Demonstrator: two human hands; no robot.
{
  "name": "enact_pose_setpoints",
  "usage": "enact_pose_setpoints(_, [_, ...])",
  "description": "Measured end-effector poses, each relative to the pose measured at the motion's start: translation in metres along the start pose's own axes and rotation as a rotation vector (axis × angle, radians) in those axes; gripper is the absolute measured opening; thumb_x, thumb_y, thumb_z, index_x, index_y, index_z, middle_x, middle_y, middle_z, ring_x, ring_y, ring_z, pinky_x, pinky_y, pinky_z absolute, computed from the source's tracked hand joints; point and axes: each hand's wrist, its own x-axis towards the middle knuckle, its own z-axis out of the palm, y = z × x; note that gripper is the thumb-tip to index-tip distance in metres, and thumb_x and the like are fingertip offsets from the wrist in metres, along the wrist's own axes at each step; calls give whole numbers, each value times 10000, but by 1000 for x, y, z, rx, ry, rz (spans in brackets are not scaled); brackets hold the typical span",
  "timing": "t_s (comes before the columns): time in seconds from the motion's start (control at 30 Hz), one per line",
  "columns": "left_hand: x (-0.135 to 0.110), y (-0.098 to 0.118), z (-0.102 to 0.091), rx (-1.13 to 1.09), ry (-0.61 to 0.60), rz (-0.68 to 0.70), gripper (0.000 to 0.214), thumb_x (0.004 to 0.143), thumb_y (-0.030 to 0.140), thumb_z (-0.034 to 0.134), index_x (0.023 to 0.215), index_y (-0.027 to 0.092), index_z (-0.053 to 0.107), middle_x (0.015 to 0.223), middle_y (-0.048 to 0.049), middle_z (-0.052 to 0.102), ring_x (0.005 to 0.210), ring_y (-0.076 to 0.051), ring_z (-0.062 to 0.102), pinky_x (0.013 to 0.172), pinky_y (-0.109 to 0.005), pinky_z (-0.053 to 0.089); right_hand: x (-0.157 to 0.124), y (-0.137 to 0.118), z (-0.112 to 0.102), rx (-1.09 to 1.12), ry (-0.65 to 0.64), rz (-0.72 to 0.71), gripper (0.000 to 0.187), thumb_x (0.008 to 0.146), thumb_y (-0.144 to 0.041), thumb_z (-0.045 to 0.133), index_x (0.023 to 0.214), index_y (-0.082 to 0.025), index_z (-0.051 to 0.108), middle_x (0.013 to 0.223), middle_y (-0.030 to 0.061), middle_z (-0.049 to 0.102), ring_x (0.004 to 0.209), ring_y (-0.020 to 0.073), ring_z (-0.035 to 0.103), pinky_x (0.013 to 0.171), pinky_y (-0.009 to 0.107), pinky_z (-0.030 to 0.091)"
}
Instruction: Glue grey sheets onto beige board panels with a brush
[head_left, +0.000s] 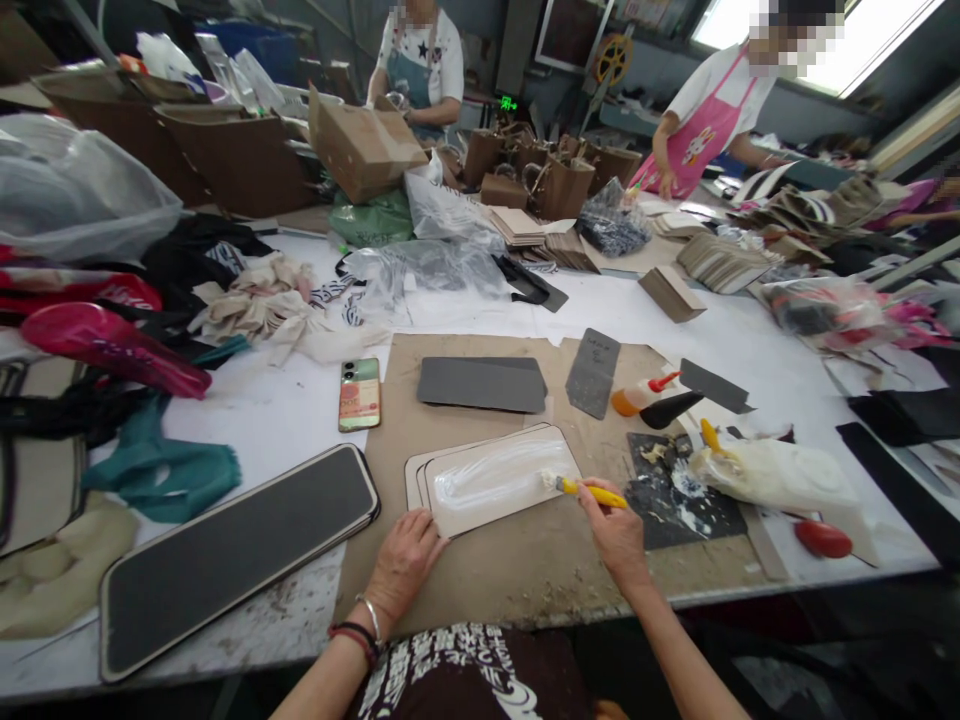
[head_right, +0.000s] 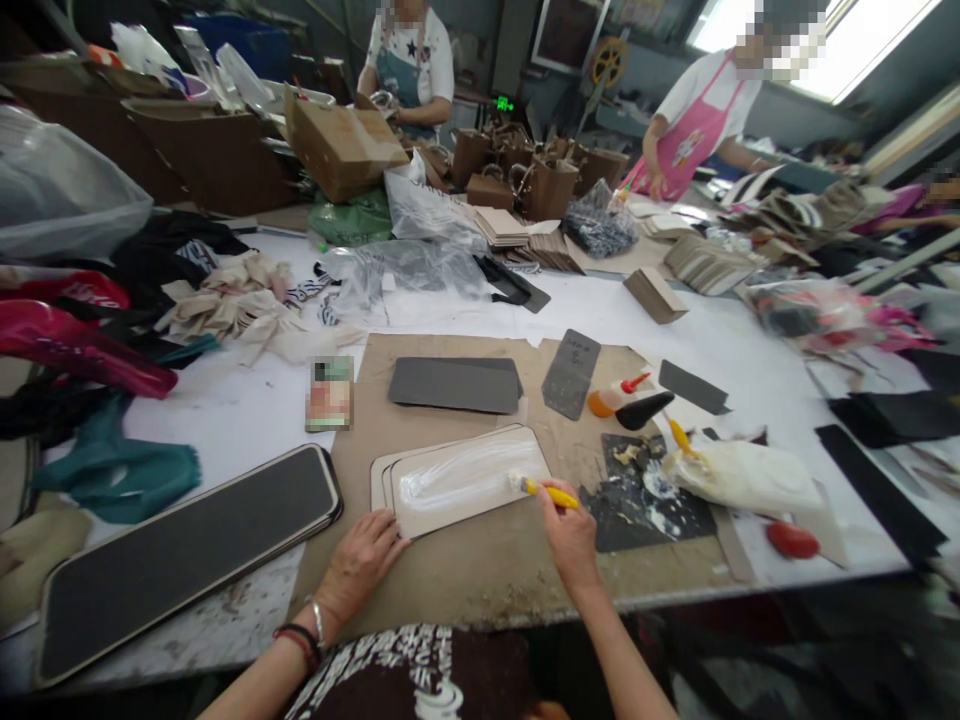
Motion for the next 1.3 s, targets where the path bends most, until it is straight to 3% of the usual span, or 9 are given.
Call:
enact_pose_setpoints(0.1, [1,1,-1,29,13,2,171,865,260,457,823,163,593,868,-75,615,872,-200,562,767,-352,510,-23,-29,22,186,-154,-15,407,826,-541,453,838,-173,628,810,69,665,713,187,625,677,280,485])
enact_pose_setpoints(0.2, [1,2,-2,40,13,2,173,866,259,453,825,162,591,870,-78,617,882,-204,563,774,-357,509,-30,-34,32,263,-231,-37,367,841,-497,460,855,-171,628,825,68,665,745,182,628,687,268,494])
enact_pose_setpoints(0.37, [0,2,-3,42,5,-6,164,865,259,458,830,171,592,878,-69,618,888,-200,569,782,-353,508,-9,-13,15,83,-19,-15,372,814,-505,486,849,-164,630,842,80,664,763,206,626,715,299,479])
enact_pose_setpoints(0.43, [0,2,-2,45,14,-10,171,867,265,454,821,172,589,872,-66,617,880,-197,571,780,-347,508,-3,-20,16,110,-33,-50,342,819,-478,489,849,-167,628,848,78,660,779,202,623,732,294,474])
enact_pose_setpoints(0.63, [0,3,1,54,19,-15,184,867,268,451,807,155,582,850,-67,619,867,-194,570,778,-336,504,-7,-81,74,375,-221,-81,259,843,-402,483,828,-179,613,802,45,640,726,157,608,687,239,470])
enact_pose_setpoints(0.77, [0,3,2,42,-12,-30,177,860,269,467,794,155,586,857,-67,620,876,-194,564,788,-342,501,2,-93,101,382,-246,-83,279,837,-418,467,786,-182,604,768,36,639,710,155,604,673,233,457])
enact_pose_setpoints(0.87, [0,4,1,34,-32,-38,163,853,261,484,785,157,589,862,-65,620,878,-194,560,793,-346,498,17,-73,92,293,-167,-70,326,831,-458,445,785,-176,602,768,44,645,696,160,602,670,240,448])
enact_pose_setpoints(1.13, [3,2,-1,29,-7,6,165,861,243,468,816,153,598,855,-73,619,881,-202,550,771,-348,502,51,11,18,-116,86,18,529,814,-617,341,791,-165,616,750,86,663,625,199,600,619,293,423])
enact_pose_setpoints(1.3, [1,0,-1,60,-6,44,178,869,241,451,847,143,598,865,-72,618,883,-191,557,800,-333,497,37,12,15,-118,74,-67,481,845,-567,356,816,-164,616,782,83,664,658,188,612,633,283,436])
